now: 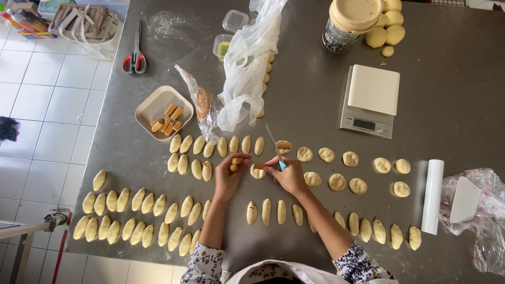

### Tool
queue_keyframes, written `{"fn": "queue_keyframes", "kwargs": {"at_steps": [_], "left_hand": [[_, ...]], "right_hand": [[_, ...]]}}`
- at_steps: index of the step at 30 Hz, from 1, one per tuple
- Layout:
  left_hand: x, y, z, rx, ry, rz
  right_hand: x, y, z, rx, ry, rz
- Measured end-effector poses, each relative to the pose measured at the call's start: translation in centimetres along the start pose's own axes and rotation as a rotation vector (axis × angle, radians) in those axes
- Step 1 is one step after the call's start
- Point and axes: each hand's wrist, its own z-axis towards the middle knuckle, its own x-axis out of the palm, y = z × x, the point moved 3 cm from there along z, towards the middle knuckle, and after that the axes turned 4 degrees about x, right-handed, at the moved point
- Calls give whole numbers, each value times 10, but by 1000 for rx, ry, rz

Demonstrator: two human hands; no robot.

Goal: The person shapes small pieces of dough by hand, places them on a metal work surface, and then uses a knife to cut small rectangular pieces of a brown filling and tuck them into the dough pieces before rolling them closed.

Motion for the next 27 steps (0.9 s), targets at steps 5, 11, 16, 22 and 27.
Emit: {"fn": "queue_keyframes", "kwargs": {"at_steps": [5, 11, 16, 22, 27], "left_hand": [[-16, 19, -13, -180, -198, -192], [16, 0, -27, -202, -107, -658], [64, -15, -29, -279, -34, -830], [52, 33, -30, -252, -145, -329], [76, 50, -35, -333, -115, -469]], "right_hand": [[19, 10, -4, -394, -233, -420], [15, 28, -14, -253, -128, -127], [10, 28, -29, -63, -68, 86], [-36, -12, -31, -385, -182, -305], [-25, -25, -43, -268, -101, -294]]}}
